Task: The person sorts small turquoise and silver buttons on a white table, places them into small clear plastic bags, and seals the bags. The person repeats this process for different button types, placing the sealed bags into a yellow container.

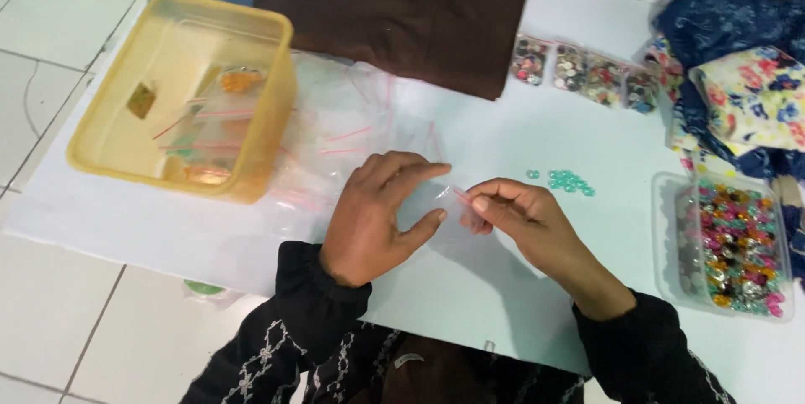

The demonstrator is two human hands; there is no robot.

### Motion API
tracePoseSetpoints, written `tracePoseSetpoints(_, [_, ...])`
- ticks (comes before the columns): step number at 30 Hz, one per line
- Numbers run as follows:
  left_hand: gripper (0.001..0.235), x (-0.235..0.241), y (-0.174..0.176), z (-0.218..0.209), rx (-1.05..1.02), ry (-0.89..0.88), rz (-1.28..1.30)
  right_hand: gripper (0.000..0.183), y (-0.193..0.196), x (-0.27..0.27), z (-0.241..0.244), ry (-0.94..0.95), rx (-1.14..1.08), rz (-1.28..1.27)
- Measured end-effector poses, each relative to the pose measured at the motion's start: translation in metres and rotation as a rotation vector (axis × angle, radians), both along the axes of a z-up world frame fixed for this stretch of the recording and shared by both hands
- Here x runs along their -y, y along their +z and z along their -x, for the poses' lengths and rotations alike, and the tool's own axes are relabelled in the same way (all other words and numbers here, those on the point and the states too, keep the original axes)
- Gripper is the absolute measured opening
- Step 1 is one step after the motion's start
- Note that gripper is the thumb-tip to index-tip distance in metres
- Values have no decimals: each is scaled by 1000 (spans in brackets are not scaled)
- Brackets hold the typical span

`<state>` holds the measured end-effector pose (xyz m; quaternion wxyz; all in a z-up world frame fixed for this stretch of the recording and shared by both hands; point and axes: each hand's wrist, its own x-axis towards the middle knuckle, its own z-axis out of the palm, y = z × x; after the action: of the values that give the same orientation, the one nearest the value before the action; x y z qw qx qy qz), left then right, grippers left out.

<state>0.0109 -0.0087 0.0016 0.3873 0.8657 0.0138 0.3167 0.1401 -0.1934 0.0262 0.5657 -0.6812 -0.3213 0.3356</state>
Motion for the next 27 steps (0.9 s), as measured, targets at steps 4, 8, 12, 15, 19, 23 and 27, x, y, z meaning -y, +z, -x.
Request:
tracePoseSetpoints(4, [18, 30, 15, -46, -19, -162, -4, 28, -21, 39, -18, -58, 55, -32])
tracePoseSetpoints(8, [3, 55, 13, -91, -81, -242, 243, 38, -34, 69, -39, -170, -44, -198])
tracePoseSetpoints(12, [7, 76, -9, -126, -131, -241, 540, 31, -39, 80, -52, -325, 53, -265])
tracePoseSetpoints(15, [13, 80, -33, -128, -135, -269, 576, 20, -51, 82, -55, -384, 53, -279])
tracePoseSetpoints(19, [20, 77, -43, -122, -163, -292, 565, 20, -50, 82, -53, -373, 99, -255])
tracePoseSetpoints(23, [9, 77, -31, -122, -135, -349, 518, 20, -48, 81, -54, -360, 153, -217])
tracePoseSetpoints(27, [10, 82, -20, -119, -130, -372, 536, 19, -49, 81, -54, -349, 170, -189])
